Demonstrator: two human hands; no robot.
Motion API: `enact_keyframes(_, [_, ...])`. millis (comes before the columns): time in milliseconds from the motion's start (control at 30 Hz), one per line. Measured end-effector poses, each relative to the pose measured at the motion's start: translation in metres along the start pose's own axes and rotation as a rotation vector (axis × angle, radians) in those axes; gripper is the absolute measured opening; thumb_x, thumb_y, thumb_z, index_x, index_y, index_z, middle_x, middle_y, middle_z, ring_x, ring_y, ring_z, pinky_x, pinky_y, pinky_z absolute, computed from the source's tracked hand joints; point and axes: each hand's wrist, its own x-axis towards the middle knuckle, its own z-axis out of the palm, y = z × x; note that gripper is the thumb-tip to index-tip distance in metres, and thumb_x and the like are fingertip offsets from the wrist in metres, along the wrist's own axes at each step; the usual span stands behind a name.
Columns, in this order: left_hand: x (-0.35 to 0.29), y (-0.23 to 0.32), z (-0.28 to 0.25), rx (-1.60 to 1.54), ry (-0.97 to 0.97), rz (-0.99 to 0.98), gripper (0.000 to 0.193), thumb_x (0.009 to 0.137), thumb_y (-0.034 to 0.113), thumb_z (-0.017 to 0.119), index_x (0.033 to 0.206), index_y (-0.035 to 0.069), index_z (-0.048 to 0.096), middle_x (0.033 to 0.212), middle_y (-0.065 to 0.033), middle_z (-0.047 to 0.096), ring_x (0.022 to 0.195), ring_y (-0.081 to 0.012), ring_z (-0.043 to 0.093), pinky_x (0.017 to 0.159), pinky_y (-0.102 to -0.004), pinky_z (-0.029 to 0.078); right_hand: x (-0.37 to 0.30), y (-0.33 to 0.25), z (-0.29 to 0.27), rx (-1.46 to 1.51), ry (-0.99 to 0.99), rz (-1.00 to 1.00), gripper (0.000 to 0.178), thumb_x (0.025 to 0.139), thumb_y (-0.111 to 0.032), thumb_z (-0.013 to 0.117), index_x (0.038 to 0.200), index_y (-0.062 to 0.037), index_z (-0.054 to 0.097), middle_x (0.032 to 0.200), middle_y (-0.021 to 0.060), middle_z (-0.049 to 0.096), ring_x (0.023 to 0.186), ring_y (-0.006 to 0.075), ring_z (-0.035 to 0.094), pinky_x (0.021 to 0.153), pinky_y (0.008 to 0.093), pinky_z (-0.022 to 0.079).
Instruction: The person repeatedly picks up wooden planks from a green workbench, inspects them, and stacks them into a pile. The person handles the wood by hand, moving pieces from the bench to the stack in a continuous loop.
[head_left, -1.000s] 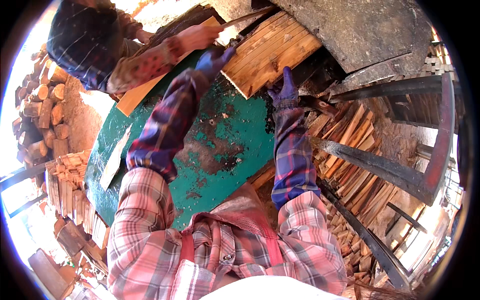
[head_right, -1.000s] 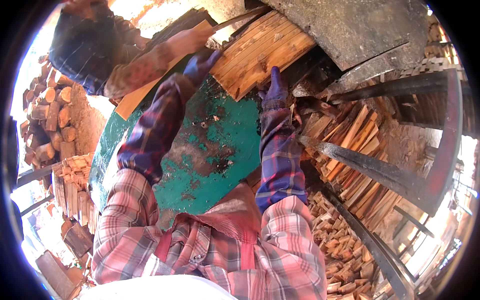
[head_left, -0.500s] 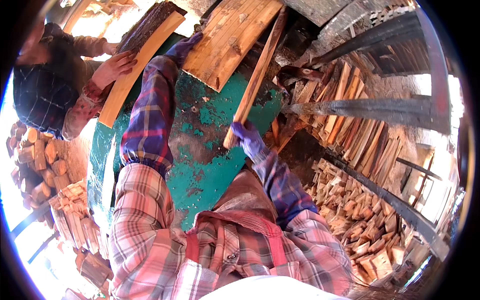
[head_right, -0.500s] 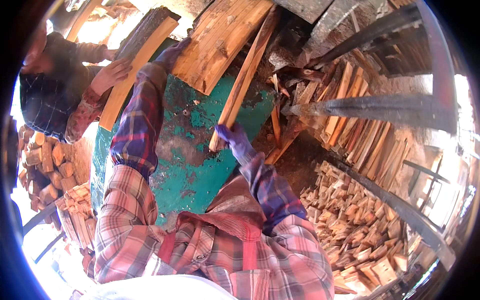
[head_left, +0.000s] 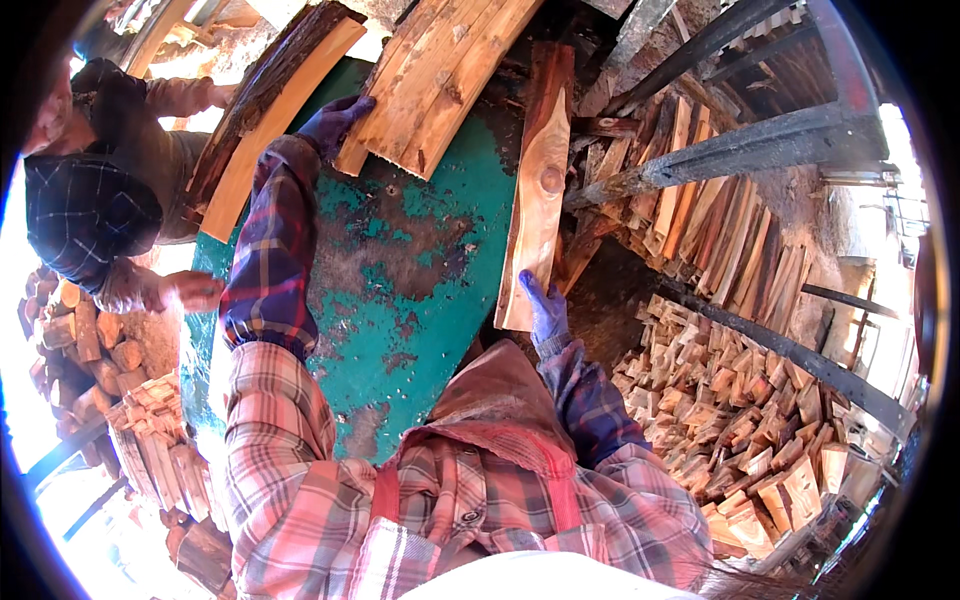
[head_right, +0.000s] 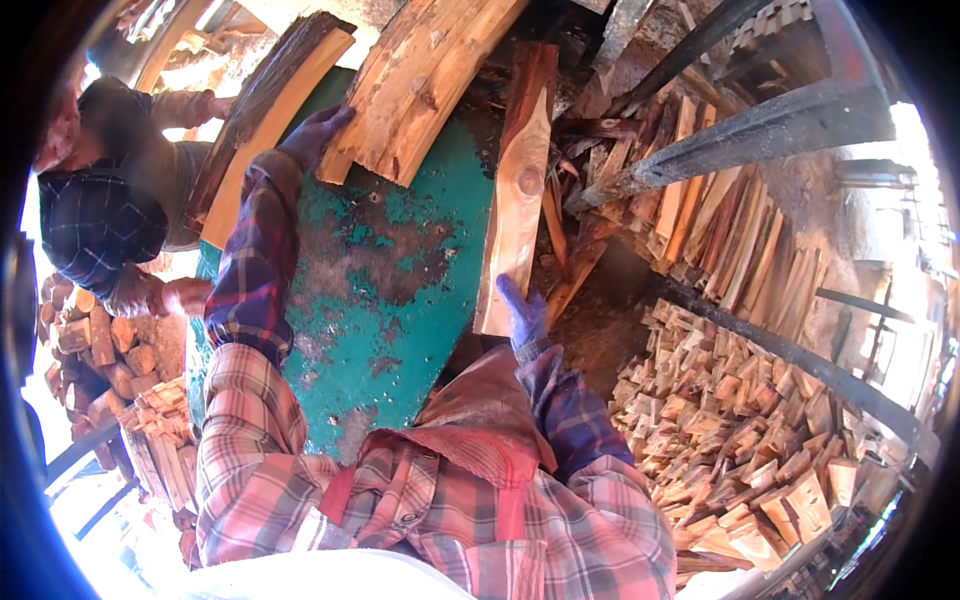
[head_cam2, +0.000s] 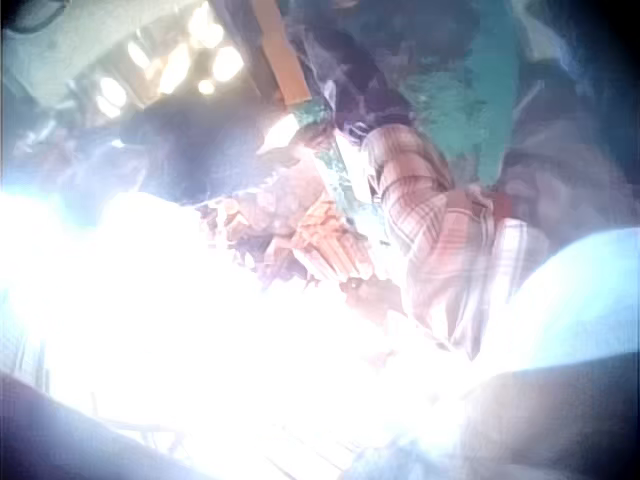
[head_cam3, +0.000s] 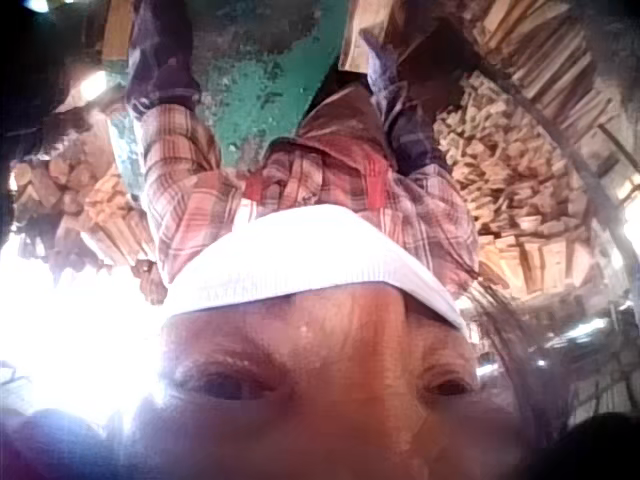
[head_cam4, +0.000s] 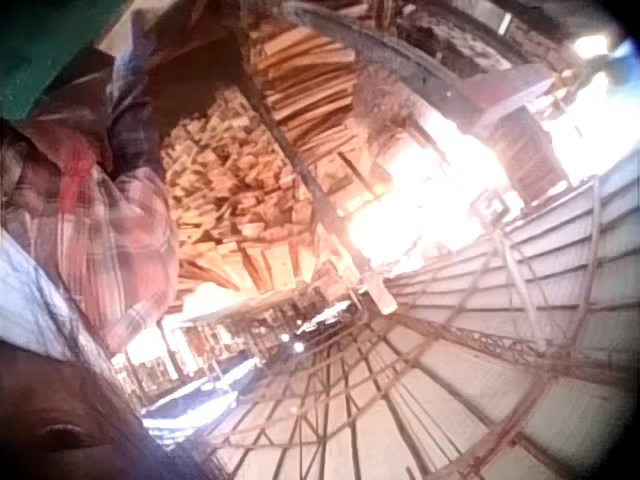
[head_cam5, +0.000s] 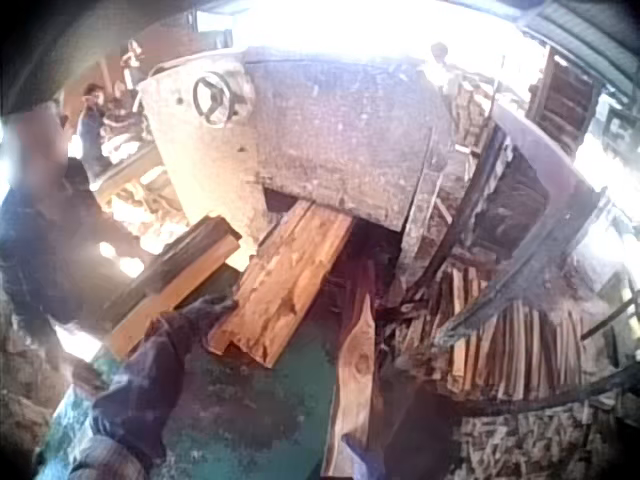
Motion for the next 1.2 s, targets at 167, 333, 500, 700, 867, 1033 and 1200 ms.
enact_keyframes(167, [0.026, -0.029, -0.049, 0.107, 0.017, 0.076, 0.048, 0.09, 0.03, 0.068, 0.125, -0.001, 0.059, 0.114, -0.0075, 0.065, 0.095, -0.0148, 0.062, 0.088, -0.0298, 0.048, -0.028, -0.032, -0.039, -0.246, 0.065, 0.063, 0.032, 0.085, -0.023, 0.075, 0.105, 0.0001, 0.067, 0.094, 0.0015, 0.066, 0.081, 0.0091, 0.06, 0.072, 0.0253, 0.048])
enact_keyframes(333, [0.032, -0.02, -0.043, 0.231, 0.153, 0.219, 0.051, 0.083, 0.026, 0.074, 0.122, -0.003, 0.06, 0.109, -0.0067, 0.065, 0.095, -0.0161, 0.061, 0.087, -0.032, 0.047, -0.114, 0.001, -0.18, -0.374, 0.074, 0.034, 0.025, 0.085, -0.012, 0.072, 0.104, 0.0037, 0.066, 0.1, 0.0076, 0.068, 0.09, 0.015, 0.066, 0.084, 0.0257, 0.052])
enact_keyframes(500, [0.007, -0.01, -0.014, 0.415, 0.178, 0.23, 0.05, 0.078, 0.026, 0.078, 0.114, -0.005, 0.063, 0.104, -0.011, 0.067, 0.089, -0.0174, 0.061, 0.079, -0.0332, 0.049, -0.207, 0.006, -0.192, -0.354, 0.309, 0.064, 0.033, 0.085, -0.027, 0.073, 0.101, 0.002, 0.068, 0.092, 0.0025, 0.065, 0.081, 0.0094, 0.058, 0.075, 0.0259, 0.047])
enact_keyframes(700, [-0.111, -0.033, -0.04, 0.284, 0.146, 0.297, 0.039, 0.081, 0.02, 0.069, 0.112, -0.001, 0.064, 0.101, -0.0062, 0.066, 0.094, -0.0147, 0.06, 0.084, -0.0287, 0.045, -0.16, -0.011, -0.23, -0.46, 0.542, -0.033, 0.041, 0.082, -0.036, 0.075, 0.096, 0.0019, 0.069, 0.082, 0.0043, 0.064, 0.073, 0.0132, 0.056, 0.068, 0.0305, 0.046])
enact_keyframes(867, [-0.2, -0.073, -0.031, 0.724, 0.442, 0.415, 0.037, 0.083, 0.019, 0.069, 0.117, 0.004, 0.063, 0.095, -0.0126, 0.07, 0.083, -0.0243, 0.066, 0.071, -0.0361, 0.051, 0.025, -0.097, -0.312, -0.424, 0.536, -0.529, 0.04, 0.087, -0.038, 0.07, 0.097, -0.0007, 0.061, 0.087, 0.0133, 0.065, 0.068, 0.0188, 0.053, 0.059, 0.0361, 0.045])
enact_keyframes(1033, [-0.31, -0.077, 0.051, 0.939, 0.633, 0.787, 0.04, 0.086, 0.013, 0.056, 0.126, 0.007, 0.056, 0.11, -0.0191, 0.065, 0.096, -0.0363, 0.066, 0.08, -0.0443, 0.053, -0.009, -0.177, -0.02, -0.186, -0.225, -0.329, 0.069, 0.091, -0.05, 0.06, 0.137, -0.001, 0.045, 0.131, 0.0174, 0.055, 0.113, 0.0256, 0.058, 0.091, 0.0396, 0.051])
enact_keyframes(1200, [-0.344, -0.06, 0.094, 1.402, 0.582, 1.024, 0.041, 0.082, 0.016, 0.059, 0.122, 0.008, 0.057, 0.116, -0.0139, 0.063, 0.103, -0.0332, 0.063, 0.084, -0.0446, 0.053, -0.046, -0.184, 0.054, 0.181, -0.404, -0.068, 0.062, 0.089, -0.055, 0.059, 0.13, -0.0087, 0.049, 0.126, 0.0148, 0.056, 0.112, 0.0307, 0.057, 0.087, 0.0431, 0.053])
